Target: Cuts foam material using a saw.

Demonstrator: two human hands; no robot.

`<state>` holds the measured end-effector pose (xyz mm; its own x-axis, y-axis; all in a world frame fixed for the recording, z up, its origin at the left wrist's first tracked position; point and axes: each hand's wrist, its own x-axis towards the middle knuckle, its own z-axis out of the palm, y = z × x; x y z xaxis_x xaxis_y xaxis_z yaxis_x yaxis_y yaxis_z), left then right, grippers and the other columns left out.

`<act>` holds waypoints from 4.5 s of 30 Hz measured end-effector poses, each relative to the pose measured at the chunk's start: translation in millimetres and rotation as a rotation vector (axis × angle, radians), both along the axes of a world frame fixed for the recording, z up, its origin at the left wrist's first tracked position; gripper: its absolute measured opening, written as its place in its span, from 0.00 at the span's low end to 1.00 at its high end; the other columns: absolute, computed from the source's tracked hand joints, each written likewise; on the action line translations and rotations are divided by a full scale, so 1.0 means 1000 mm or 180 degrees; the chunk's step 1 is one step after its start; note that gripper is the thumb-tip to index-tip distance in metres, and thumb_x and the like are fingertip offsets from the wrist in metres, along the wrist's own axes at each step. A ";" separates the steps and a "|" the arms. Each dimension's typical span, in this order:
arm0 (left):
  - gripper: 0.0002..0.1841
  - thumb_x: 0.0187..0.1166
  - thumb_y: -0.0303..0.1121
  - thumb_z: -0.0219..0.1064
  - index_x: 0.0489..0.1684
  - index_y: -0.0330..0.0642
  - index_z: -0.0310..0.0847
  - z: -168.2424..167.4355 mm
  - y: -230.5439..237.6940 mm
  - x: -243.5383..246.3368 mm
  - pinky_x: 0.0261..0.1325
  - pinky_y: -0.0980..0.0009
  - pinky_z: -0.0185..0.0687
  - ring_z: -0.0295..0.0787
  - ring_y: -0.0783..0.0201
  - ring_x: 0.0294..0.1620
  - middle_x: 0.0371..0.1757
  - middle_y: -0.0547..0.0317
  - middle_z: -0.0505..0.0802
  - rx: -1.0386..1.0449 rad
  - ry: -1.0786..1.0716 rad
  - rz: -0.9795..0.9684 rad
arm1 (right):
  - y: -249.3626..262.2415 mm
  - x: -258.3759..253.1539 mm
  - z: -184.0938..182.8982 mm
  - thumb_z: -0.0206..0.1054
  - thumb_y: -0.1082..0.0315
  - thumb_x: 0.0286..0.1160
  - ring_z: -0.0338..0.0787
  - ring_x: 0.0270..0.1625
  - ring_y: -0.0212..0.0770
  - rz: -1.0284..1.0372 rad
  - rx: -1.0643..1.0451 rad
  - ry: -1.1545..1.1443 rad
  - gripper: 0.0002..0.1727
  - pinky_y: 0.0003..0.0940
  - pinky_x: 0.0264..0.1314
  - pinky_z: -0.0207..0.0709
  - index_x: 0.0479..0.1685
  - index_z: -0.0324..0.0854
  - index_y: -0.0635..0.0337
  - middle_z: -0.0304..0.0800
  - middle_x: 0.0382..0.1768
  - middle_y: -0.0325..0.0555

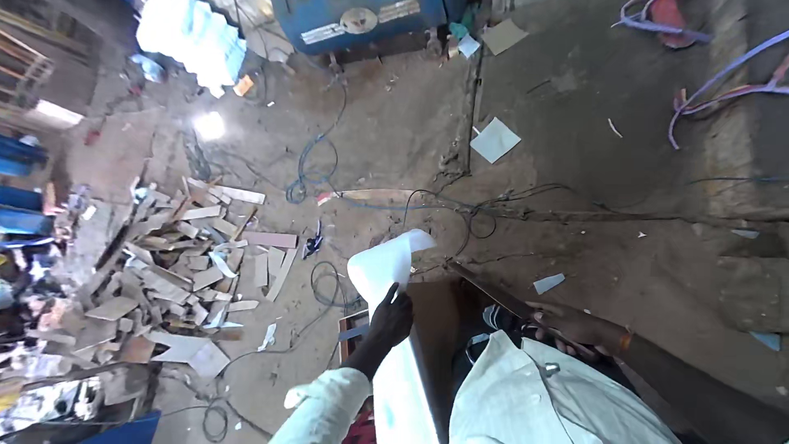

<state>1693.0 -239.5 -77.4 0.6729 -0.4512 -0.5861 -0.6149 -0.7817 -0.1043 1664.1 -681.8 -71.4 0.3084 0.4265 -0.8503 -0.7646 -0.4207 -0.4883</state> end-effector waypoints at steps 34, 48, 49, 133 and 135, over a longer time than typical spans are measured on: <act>0.22 0.81 0.55 0.65 0.53 0.48 0.92 -0.022 0.007 0.203 0.90 0.31 0.11 0.71 0.53 0.85 0.59 0.61 0.94 0.0514 0.1424 -0.0240 | 0.075 0.234 -0.026 0.54 0.48 0.91 0.75 0.16 0.31 0.1435 0.1003 0.1277 0.27 0.24 0.19 0.72 0.88 0.66 0.27 0.88 0.35 0.47; 0.22 0.79 0.57 0.67 0.52 0.49 0.92 -0.016 0.009 0.204 0.89 0.29 0.11 0.68 0.52 0.87 0.60 0.63 0.94 0.0151 0.1292 0.0132 | 0.104 0.245 0.030 0.53 0.49 0.92 0.78 0.18 0.32 0.1599 0.0931 0.1324 0.28 0.25 0.20 0.76 0.91 0.62 0.28 0.88 0.39 0.46; 0.22 0.80 0.57 0.66 0.52 0.49 0.92 -0.014 0.009 0.205 0.89 0.29 0.11 0.68 0.53 0.87 0.60 0.63 0.94 0.0125 0.1273 0.0173 | 0.111 0.245 0.038 0.52 0.49 0.93 0.79 0.19 0.32 0.1655 0.0869 0.1315 0.28 0.26 0.21 0.77 0.91 0.60 0.28 0.87 0.38 0.46; 0.20 0.66 0.35 0.75 0.57 0.43 0.84 0.024 0.090 0.140 0.47 0.34 0.84 0.91 0.39 0.56 0.53 0.43 0.92 -0.0544 0.1217 0.3468 | 0.150 0.215 0.013 0.47 0.48 0.94 0.92 0.56 0.51 0.4073 -0.0121 -0.3644 0.24 0.53 0.51 0.88 0.84 0.69 0.34 0.87 0.65 0.46; 0.21 0.66 0.34 0.75 0.59 0.44 0.84 0.028 0.090 0.139 0.48 0.32 0.84 0.90 0.38 0.57 0.55 0.42 0.92 -0.0605 0.1231 0.3519 | 0.133 0.220 0.019 0.46 0.48 0.94 0.92 0.58 0.55 0.4235 -0.0319 -0.3451 0.25 0.56 0.50 0.88 0.85 0.68 0.34 0.85 0.67 0.49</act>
